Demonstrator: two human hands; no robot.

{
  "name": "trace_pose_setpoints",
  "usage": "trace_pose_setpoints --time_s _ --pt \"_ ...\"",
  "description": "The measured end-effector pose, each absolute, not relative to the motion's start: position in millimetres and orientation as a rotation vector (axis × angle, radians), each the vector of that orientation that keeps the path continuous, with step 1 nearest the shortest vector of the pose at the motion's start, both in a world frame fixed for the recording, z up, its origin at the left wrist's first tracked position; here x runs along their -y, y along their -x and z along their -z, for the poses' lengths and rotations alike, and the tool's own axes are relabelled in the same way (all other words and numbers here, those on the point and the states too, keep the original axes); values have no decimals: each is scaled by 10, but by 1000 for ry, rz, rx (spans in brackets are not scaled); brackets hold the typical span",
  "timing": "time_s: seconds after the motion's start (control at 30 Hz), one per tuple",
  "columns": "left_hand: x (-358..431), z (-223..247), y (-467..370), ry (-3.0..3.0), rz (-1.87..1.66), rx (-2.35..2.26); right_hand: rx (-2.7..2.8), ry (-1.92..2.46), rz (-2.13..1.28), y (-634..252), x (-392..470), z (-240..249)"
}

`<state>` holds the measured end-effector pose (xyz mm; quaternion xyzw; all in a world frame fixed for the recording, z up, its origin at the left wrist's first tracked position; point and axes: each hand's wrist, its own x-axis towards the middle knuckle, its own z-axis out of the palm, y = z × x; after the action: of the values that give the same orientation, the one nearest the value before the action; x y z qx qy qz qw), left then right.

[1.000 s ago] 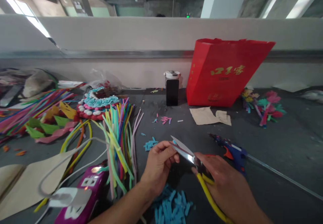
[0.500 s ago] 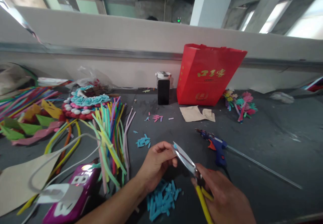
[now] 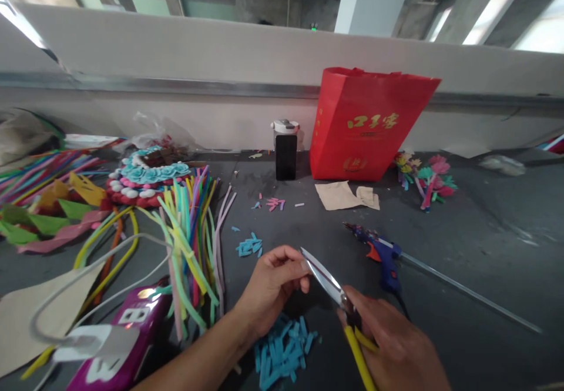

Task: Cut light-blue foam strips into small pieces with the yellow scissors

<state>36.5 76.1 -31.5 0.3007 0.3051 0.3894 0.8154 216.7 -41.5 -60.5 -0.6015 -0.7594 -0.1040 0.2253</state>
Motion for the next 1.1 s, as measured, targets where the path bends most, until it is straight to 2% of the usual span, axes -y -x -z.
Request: trace_pose_setpoints --time_s 0.87,1.1 --pt "-729 322 -371 -686 -790 -620 2052 1763 127 -2237 511 692" --pt "-728 344 -374 -682 -788 -592 2069 1703 186 -2257 528 726"
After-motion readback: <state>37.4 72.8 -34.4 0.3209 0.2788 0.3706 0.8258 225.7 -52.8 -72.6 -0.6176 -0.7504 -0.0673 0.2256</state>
